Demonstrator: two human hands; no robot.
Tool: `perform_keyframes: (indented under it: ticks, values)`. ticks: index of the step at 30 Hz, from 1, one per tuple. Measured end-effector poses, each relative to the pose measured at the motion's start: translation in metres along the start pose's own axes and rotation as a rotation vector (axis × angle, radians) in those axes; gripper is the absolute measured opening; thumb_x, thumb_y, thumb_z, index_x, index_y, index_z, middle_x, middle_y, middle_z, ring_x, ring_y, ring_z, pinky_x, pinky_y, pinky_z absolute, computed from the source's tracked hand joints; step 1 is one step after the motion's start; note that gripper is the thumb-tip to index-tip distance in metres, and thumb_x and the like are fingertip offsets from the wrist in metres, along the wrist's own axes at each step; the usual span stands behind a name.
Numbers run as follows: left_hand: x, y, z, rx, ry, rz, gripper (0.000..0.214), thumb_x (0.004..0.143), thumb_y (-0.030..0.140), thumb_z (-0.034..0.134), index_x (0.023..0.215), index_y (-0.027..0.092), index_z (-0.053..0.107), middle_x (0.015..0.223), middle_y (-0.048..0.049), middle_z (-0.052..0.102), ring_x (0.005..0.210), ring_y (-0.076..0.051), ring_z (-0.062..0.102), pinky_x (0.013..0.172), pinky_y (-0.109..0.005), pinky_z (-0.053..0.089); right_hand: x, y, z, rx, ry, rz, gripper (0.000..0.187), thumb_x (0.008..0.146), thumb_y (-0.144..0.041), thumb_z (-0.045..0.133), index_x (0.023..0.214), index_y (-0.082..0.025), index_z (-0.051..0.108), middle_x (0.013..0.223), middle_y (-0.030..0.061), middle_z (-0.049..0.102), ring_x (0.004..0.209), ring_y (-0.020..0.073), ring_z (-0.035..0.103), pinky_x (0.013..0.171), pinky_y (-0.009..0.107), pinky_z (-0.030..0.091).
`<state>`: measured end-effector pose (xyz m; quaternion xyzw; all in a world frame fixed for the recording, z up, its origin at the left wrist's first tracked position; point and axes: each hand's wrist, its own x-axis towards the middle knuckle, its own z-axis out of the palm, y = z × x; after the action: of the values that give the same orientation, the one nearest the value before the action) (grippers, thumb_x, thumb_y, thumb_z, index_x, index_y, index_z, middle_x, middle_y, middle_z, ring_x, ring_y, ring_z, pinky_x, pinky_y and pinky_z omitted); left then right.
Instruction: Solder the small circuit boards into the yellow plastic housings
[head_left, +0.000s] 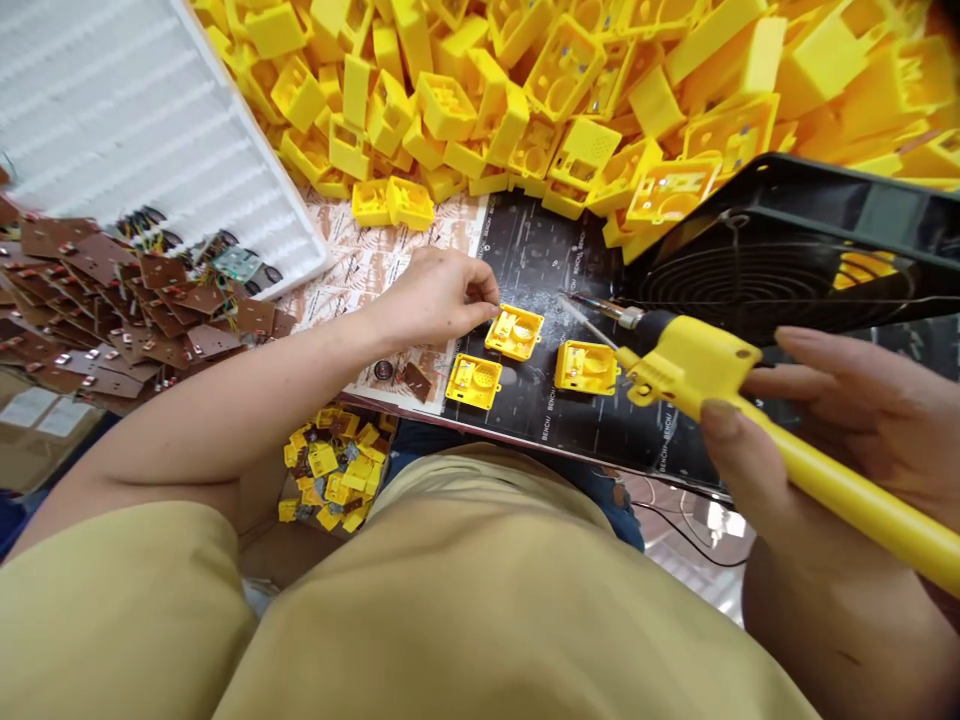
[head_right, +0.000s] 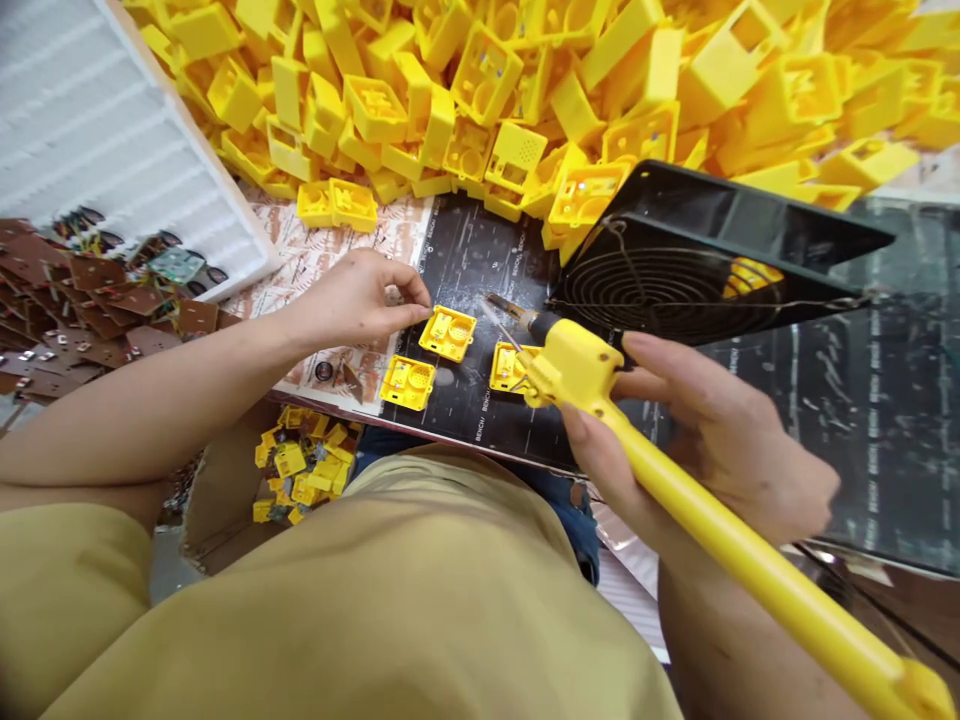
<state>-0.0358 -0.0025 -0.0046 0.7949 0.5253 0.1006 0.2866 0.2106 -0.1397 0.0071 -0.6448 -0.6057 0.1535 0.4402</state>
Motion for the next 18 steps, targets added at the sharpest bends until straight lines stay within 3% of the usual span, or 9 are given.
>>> perform_keyframes:
  ticks: [4, 7, 12, 18]
  values:
    - [0.004, 0.007, 0.0, 0.165, -0.041, 0.001, 0.009, 0.077, 0.02, 0.065, 0.079, 0.02, 0.074, 0.068, 0.0021, 0.067, 0.089, -0.021, 0.068, 0.11, -0.048, 0.038, 0.007, 0.029, 0.004, 0.022, -0.093, -0.193, 0.037, 0.083, -0.039, 0.076, 0.119, -0.033, 0.069, 0.094, 0.002, 0.074, 0.068, 0.02, 0.068, 0.057, 0.035, 0.052]
    - [0.009, 0.013, 0.0, 0.211, -0.074, -0.008, 0.008, 0.075, 0.019, 0.064, 0.076, 0.02, 0.072, 0.068, 0.0022, 0.064, 0.093, -0.023, 0.068, 0.111, -0.051, 0.034, 0.008, 0.039, 0.008, 0.022, -0.075, -0.391, 0.036, 0.079, -0.029, 0.08, 0.113, -0.03, 0.068, 0.093, 0.0008, 0.075, 0.07, 0.0194, 0.07, 0.055, 0.032, 0.054]
    - [0.018, 0.009, 0.001, 0.244, -0.077, 0.075, 0.004, 0.07, 0.018, 0.066, 0.067, 0.019, 0.068, 0.064, 0.0016, 0.061, 0.095, -0.027, 0.067, 0.111, -0.053, 0.033, 0.009, 0.031, 0.018, 0.059, -0.135, -0.544, 0.029, 0.076, -0.016, 0.082, 0.094, -0.029, 0.063, 0.08, -0.0036, 0.074, 0.072, 0.018, 0.072, 0.056, 0.029, 0.058]
    - [0.023, 0.0, 0.002, 0.206, -0.058, 0.186, 0.009, 0.072, 0.025, 0.065, 0.065, 0.02, 0.066, 0.06, 0.0016, 0.057, 0.097, -0.027, 0.066, 0.111, -0.051, 0.033, 0.017, 0.023, 0.025, -0.003, -0.1, -0.66, 0.031, 0.076, -0.018, 0.083, 0.094, -0.028, 0.06, 0.08, -0.0015, 0.074, 0.069, 0.0183, 0.071, 0.048, 0.029, 0.053]
